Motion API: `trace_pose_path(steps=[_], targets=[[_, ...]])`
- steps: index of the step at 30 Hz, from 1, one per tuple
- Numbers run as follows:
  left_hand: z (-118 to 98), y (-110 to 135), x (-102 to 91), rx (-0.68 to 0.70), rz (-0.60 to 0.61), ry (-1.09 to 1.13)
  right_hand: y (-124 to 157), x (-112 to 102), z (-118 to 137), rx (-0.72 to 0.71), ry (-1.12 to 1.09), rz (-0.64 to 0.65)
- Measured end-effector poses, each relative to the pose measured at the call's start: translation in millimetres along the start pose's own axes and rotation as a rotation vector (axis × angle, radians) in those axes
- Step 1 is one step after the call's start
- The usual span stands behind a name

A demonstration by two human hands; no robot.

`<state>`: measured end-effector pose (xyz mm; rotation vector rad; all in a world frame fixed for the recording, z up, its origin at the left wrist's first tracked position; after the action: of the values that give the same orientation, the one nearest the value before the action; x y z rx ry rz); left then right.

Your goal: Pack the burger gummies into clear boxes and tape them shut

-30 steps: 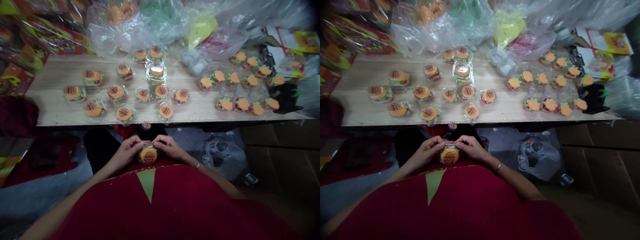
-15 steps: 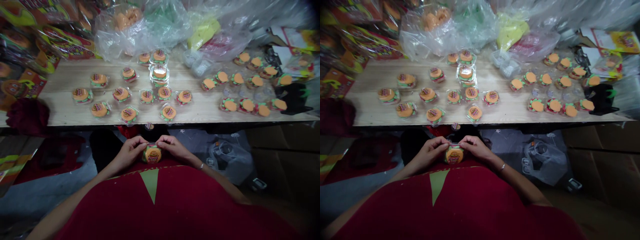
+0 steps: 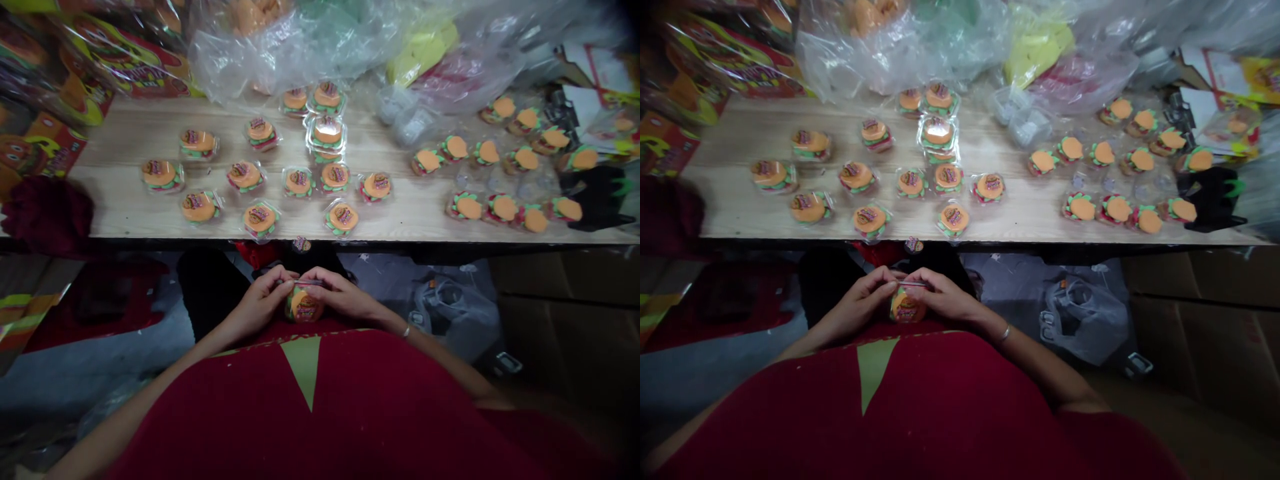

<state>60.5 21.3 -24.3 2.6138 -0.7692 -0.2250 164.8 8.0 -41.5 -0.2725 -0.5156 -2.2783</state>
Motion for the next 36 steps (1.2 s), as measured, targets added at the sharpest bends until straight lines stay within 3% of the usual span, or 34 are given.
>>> trace_pose_path(steps=[9,15,19,24,28,31,36], targets=[[12,-1,-1.5,-0.02,-0.008,0.055,-11,-3,-15,0.056,-0.151,-0.113],[14,1,-3.4,-0.02,-0.002,0.065,-21,-3,-25,0.197,-0.318,-0.017],[18,3,-4.4,-0.011,-0.008,0.084,-25,-3,-21,0.207,-0.236,0.013],[19,3,-8.2,-0.03,-0.046,0.182,-22,-2,-10,0.111,-0.211,0.039],[13,4,-15.6,0.001,-0.108,0.127,-10,-20,-13,0.112,-0.195,-0.031],[17,4,-11.5,-0.041,-0.065,0.141,-6,-31,-13,0.13,-0.131,-0.078],[10,3,-9.6,-0.01,-0.032,0.111,-12,-29,-2,0.13,-0.06,-0.057]])
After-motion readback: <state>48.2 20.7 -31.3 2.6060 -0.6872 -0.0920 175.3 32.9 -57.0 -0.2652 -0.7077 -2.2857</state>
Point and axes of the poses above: each hand's wrist, its own y-axis away from the middle knuckle, its own x-axis out of the palm, z = x × y, the point moved 10 cm from there along -y, towards the middle knuckle, and after that the axes turned 10 degrees about z, right-handed, at the moved point
